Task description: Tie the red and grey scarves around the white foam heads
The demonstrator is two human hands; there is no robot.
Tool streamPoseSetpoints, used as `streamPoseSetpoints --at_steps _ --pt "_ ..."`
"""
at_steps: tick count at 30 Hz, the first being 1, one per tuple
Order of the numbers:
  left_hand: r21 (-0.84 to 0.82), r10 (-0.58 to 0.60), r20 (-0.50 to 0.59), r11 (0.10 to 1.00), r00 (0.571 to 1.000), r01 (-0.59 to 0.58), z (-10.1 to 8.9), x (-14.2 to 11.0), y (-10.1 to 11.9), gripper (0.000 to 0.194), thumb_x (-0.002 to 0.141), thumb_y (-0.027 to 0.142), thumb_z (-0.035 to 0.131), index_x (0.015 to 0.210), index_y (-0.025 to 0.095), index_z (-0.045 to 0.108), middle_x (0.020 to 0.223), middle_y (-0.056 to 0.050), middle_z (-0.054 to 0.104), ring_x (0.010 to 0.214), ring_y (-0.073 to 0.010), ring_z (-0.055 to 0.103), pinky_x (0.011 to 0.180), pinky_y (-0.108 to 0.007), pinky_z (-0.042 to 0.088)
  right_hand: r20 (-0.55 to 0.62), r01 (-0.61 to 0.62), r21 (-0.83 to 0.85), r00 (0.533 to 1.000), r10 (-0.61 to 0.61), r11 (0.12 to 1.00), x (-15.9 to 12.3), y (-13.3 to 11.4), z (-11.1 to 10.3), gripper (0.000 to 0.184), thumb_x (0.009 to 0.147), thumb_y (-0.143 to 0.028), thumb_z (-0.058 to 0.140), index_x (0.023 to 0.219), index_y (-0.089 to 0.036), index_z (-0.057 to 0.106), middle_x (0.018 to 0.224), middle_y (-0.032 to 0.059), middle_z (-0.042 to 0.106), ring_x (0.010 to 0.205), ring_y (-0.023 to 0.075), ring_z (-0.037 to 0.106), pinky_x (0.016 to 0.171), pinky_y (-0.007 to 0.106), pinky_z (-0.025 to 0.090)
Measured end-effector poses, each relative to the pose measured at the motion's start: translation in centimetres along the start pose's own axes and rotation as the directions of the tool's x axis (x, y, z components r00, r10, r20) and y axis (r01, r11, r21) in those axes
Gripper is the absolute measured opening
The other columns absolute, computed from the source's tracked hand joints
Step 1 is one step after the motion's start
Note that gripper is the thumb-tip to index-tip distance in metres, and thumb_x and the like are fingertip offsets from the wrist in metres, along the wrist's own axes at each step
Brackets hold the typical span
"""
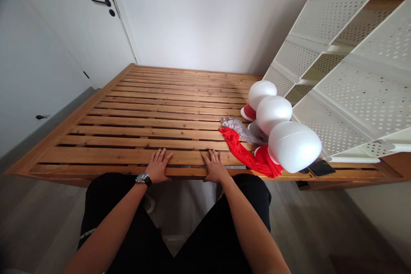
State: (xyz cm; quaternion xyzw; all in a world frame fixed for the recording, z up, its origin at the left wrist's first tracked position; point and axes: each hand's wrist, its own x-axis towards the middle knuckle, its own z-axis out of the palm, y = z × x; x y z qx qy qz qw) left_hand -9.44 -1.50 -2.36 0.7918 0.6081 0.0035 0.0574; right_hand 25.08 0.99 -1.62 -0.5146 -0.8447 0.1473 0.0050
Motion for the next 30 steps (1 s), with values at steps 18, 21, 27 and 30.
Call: streamPoseSetpoints --at_steps 18,21,27,30 --pt "0.0 -0.015 0.019 1.0 1.0 0.015 -0.35 -0.04 0.17 0.132 0.046 0.063 0.088 0.159 0.029 0.028 0.17 -0.015 0.012 0.156 -0.0393 0.007 0.126 -0.057 0.001 -0.005 0.001 0.005 1.0 -0.001 1.0 0.01 0.04 0.08 0.14 0.049 -0.056 0.091 0.162 -0.025 0.015 0.166 0.022 0.01 0.155 0.0416 0.001 0.121 0.063 -0.001" --pt "-0.004 -0.009 0.016 1.0 1.0 0.009 -0.37 -0.04 0.15 0.132 0.046 0.062 0.088 0.159 0.029 0.028 0.169 -0.016 0.012 0.156 -0.04 0.007 0.126 -0.057 0.002 -0.009 0.001 -0.001 1.0 -0.001 1.0 0.02 0.02 0.1 0.139 0.049 -0.056 0.091 0.162 -0.025 0.015 0.166 0.0226 0.011 0.155 0.0417 0.002 0.12 0.064 -0.001" --pt "-0.007 -0.008 0.011 1.0 1.0 0.008 -0.22 0.01 0.12 0.131 0.047 0.062 0.088 0.159 0.028 0.029 0.169 -0.015 0.013 0.156 -0.0407 0.007 0.126 -0.058 0.001 -0.001 0.0 0.017 1.0 0.0 1.0 -0.03 -0.06 -0.05 0.138 0.05 -0.056 0.09 0.162 -0.024 0.015 0.166 0.0223 0.008 0.155 0.0417 0.0 0.121 0.063 -0.003" --pt "-0.011 -0.004 0.012 1.0 1.0 0.004 -0.09 0.04 0.1 0.132 0.046 0.063 0.087 0.159 0.029 0.028 0.169 -0.015 0.013 0.156 -0.0409 0.006 0.125 -0.059 0.001 0.009 -0.01 0.023 1.0 0.01 1.0 -0.06 -0.19 -0.2 0.139 0.049 -0.054 0.091 0.162 -0.024 0.015 0.166 0.0225 0.007 0.154 0.0426 -0.001 0.12 0.063 -0.004"
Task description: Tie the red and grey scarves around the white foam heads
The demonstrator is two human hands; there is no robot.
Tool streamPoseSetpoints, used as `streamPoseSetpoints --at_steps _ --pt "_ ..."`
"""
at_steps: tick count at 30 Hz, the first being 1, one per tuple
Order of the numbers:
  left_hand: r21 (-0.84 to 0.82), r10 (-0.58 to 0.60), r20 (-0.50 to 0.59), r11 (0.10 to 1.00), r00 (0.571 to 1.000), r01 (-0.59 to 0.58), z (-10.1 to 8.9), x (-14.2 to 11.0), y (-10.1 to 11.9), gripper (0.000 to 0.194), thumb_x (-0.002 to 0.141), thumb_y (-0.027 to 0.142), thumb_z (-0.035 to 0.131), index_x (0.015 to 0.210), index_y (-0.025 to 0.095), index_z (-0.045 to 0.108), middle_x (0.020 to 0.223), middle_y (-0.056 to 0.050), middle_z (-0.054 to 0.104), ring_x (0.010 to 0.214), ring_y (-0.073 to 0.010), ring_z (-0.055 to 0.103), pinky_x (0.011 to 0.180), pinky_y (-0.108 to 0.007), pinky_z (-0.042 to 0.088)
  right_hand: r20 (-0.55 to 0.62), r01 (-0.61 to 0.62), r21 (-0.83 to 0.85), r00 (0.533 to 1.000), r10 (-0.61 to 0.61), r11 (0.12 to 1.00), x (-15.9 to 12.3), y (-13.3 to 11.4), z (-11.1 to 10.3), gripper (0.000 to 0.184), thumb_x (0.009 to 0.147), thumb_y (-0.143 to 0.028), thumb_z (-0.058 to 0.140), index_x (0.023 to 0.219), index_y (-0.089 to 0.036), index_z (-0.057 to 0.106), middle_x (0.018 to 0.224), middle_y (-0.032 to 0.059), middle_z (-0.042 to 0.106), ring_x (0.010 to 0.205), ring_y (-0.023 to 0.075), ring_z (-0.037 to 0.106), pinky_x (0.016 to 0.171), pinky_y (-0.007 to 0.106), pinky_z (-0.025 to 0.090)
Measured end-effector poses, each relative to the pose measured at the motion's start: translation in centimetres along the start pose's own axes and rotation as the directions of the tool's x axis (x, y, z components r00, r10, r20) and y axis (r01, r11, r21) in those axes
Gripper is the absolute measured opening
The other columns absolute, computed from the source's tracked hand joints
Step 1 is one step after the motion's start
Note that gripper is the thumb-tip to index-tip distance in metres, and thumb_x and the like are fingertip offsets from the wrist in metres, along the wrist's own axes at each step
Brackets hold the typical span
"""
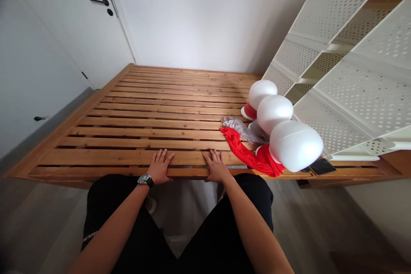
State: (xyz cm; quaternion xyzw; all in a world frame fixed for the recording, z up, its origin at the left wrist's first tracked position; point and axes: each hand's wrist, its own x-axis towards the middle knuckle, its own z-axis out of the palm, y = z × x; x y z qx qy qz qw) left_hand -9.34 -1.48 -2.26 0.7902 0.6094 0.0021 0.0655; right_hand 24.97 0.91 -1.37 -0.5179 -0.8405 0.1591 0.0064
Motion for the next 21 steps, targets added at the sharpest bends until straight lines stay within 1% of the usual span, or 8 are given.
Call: streamPoseSetpoints --at_steps 6,13,21 --pt "-0.006 -0.003 0.003 1.0 1.0 0.003 0.11 -0.04 -0.01 0.132 0.046 0.066 0.086 0.159 0.029 0.029 0.17 -0.013 0.011 0.157 -0.0402 0.004 0.126 -0.058 -0.002 0.03 -0.028 0.005 0.999 0.027 1.0 0.03 -0.43 -0.45 0.134 0.053 -0.055 0.088 0.162 -0.025 0.016 0.167 0.0209 0.008 0.155 0.04 -0.002 0.121 0.061 -0.003" --pt "-0.02 -0.001 0.014 1.0 1.0 0.001 -0.09 -0.21 0.15 0.131 0.047 0.067 0.085 0.159 0.029 0.029 0.17 -0.015 0.01 0.157 -0.0403 0.004 0.125 -0.059 -0.001 0.05 -0.044 -0.001 0.998 0.044 0.999 0.21 -0.31 -0.15 0.136 0.05 -0.055 0.088 0.161 -0.024 0.016 0.167 0.0206 0.003 0.155 0.0384 -0.007 0.121 0.059 -0.008" --pt "-0.057 -0.003 0.022 0.998 1.0 0.004 -0.39 -0.3 0.35 0.13 0.049 0.064 0.086 0.159 0.029 0.028 0.17 -0.013 0.01 0.156 -0.0415 0.001 0.126 -0.06 -0.002 0.037 -0.054 -0.015 0.998 0.055 0.998 0.36 0.1 0.47 0.138 0.047 -0.054 0.088 0.161 -0.025 0.016 0.167 0.02 0.004 0.155 0.0401 -0.003 0.121 0.059 -0.008"
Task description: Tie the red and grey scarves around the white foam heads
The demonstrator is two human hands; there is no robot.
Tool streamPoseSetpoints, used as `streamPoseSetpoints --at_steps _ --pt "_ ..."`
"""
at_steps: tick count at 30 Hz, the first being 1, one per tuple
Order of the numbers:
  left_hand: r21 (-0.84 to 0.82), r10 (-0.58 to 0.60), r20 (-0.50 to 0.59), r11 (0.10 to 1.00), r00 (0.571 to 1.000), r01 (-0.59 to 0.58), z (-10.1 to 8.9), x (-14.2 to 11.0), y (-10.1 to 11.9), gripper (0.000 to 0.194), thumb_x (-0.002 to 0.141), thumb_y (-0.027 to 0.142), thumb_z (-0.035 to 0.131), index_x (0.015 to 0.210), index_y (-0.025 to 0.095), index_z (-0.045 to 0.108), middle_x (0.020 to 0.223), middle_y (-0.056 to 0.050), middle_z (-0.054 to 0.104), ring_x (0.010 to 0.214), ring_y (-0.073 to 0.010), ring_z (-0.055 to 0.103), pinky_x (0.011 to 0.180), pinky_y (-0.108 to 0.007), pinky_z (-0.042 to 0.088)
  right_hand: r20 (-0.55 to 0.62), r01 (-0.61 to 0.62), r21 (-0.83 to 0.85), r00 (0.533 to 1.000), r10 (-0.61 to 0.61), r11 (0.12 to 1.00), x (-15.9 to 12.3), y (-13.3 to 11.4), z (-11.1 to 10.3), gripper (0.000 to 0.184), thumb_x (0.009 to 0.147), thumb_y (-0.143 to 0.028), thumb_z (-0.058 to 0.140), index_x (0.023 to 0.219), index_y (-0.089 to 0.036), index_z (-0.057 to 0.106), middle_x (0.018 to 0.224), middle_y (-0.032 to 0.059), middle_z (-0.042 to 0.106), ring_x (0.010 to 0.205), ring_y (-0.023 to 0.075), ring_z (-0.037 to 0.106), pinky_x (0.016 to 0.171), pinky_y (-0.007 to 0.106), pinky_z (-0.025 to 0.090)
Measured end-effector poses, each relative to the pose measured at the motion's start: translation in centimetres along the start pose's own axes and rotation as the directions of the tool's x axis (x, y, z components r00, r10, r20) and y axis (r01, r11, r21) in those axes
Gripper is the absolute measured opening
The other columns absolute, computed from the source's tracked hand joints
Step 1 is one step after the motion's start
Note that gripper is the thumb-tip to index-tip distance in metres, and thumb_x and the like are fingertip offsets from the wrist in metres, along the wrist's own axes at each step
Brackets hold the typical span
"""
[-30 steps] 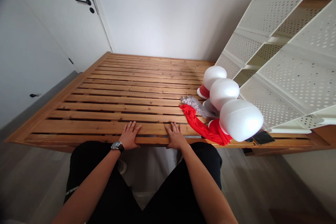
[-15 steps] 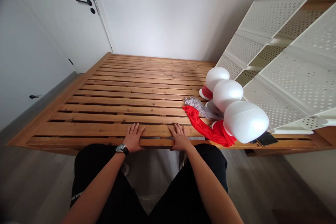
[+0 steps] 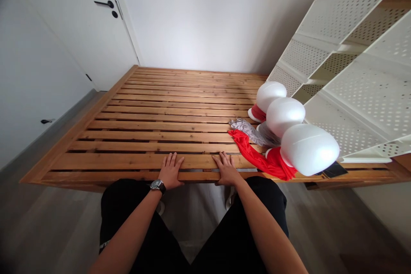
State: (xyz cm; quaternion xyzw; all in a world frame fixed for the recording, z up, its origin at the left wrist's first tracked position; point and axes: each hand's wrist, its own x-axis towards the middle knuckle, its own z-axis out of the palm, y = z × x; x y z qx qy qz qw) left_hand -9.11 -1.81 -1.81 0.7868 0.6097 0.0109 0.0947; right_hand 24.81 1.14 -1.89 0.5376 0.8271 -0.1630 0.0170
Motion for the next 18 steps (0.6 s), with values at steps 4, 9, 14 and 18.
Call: streamPoseSetpoints --at_steps 4,9,14,18 --pt "0.005 -0.002 -0.006 1.0 1.0 0.002 0.13 0.03 0.01 0.13 0.048 0.065 0.086 0.159 0.029 0.028 0.17 -0.013 0.01 0.156 -0.0416 0.002 0.125 -0.06 -0.002 -0.006 0.003 -0.007 1.0 -0.003 1.0 0.06 0.05 0.07 0.137 0.047 -0.054 0.088 0.161 -0.024 0.017 0.167 0.0206 0.006 0.156 0.039 -0.004 0.121 0.059 -0.008" --pt "0.011 -0.001 -0.011 1.0 1.0 0.002 0.15 0.0 -0.01 0.131 0.047 0.067 0.086 0.159 0.029 0.029 0.17 -0.013 0.01 0.156 -0.0413 0.004 0.126 -0.059 -0.001 -0.01 0.007 -0.007 1.0 -0.007 1.0 0.04 0.0 0.05 0.137 0.047 -0.054 0.088 0.161 -0.024 0.017 0.167 0.0213 0.006 0.156 0.0387 -0.004 0.121 0.06 -0.008" --pt "0.01 0.003 -0.017 1.0 1.0 -0.003 0.13 -0.06 -0.05 0.132 0.047 0.067 0.086 0.159 0.029 0.029 0.17 -0.014 0.01 0.156 -0.0412 0.005 0.125 -0.059 -0.001 -0.009 0.005 -0.006 1.0 -0.005 1.0 0.0 -0.09 0.01 0.135 0.049 -0.053 0.087 0.161 -0.024 0.017 0.167 0.0204 0.006 0.156 0.0382 -0.003 0.121 0.06 -0.008" --pt "0.0 0.001 -0.012 1.0 1.0 -0.001 0.15 -0.02 -0.07 0.132 0.047 0.067 0.085 0.16 0.029 0.028 0.17 -0.013 0.01 0.156 -0.0413 0.003 0.125 -0.06 -0.002 -0.013 0.002 -0.009 1.0 -0.002 1.0 -0.04 -0.17 -0.05 0.134 0.05 -0.054 0.086 0.161 -0.024 0.017 0.167 0.0197 0.006 0.156 0.0378 -0.004 0.121 0.059 -0.007"
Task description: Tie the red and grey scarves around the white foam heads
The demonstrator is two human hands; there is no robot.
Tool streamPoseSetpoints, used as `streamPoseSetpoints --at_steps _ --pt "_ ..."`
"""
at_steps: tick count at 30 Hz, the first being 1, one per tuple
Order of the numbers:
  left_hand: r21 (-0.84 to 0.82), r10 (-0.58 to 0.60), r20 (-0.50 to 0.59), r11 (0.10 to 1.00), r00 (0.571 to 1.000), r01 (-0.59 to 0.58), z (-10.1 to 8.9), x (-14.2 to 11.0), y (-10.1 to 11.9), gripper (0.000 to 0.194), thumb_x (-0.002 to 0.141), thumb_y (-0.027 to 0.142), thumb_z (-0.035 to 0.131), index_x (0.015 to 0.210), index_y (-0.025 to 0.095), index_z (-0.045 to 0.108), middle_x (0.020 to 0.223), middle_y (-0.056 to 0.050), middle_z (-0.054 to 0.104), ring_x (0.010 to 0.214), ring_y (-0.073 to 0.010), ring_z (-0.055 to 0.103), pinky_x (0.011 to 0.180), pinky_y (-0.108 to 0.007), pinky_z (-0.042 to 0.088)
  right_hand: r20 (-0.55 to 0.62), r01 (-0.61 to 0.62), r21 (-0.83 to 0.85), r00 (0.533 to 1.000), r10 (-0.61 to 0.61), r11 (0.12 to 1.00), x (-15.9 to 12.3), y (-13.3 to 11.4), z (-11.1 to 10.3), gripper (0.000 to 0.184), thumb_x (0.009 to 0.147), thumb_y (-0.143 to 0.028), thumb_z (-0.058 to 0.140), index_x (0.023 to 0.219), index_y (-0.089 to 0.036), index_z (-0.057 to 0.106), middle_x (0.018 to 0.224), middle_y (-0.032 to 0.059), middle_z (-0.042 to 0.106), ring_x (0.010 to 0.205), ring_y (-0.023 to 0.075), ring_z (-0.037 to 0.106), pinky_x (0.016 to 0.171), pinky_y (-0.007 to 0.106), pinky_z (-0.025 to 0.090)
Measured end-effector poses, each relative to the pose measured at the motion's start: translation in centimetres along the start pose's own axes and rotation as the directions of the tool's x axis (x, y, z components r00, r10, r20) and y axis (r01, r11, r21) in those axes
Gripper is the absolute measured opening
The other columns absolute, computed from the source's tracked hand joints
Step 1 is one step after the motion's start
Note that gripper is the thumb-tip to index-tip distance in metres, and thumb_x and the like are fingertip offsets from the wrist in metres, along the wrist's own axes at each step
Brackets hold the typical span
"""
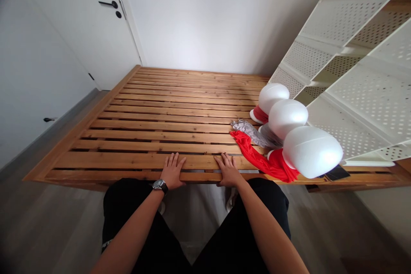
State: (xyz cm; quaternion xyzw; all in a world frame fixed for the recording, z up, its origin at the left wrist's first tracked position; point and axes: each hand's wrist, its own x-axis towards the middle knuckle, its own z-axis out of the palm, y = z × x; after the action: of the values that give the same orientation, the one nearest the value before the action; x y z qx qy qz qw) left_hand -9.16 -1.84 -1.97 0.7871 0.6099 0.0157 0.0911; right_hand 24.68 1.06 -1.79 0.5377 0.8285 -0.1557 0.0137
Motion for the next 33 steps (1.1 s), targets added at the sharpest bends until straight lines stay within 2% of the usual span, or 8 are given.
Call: streamPoseSetpoints --at_steps 19,33 --pt "-0.002 0.0 -0.007 1.0 1.0 0.0 0.11 -0.02 0.0 0.13 0.048 0.066 0.086 0.159 0.029 0.03 0.17 -0.014 0.01 0.156 -0.0414 0.002 0.125 -0.06 -0.002 0.022 -0.01 -0.002 1.0 0.01 1.0 0.06 -0.06 0.02 0.135 0.049 -0.053 0.085 0.161 -0.025 0.015 0.168 0.0199 0.002 0.155 0.0396 -0.006 0.12 0.059 -0.009" --pt "-0.003 0.007 -0.01 1.0 1.0 -0.007 0.37 0.07 -0.15 0.131 0.047 0.066 0.085 0.159 0.029 0.028 0.17 -0.014 0.01 0.156 -0.0415 0.003 0.125 -0.06 -0.002 0.002 0.002 -0.012 1.0 -0.002 1.0 0.1 0.15 0.33 0.134 0.049 -0.053 0.086 0.161 -0.023 0.018 0.167 0.0206 0.005 0.155 0.0391 -0.004 0.121 0.058 -0.009"
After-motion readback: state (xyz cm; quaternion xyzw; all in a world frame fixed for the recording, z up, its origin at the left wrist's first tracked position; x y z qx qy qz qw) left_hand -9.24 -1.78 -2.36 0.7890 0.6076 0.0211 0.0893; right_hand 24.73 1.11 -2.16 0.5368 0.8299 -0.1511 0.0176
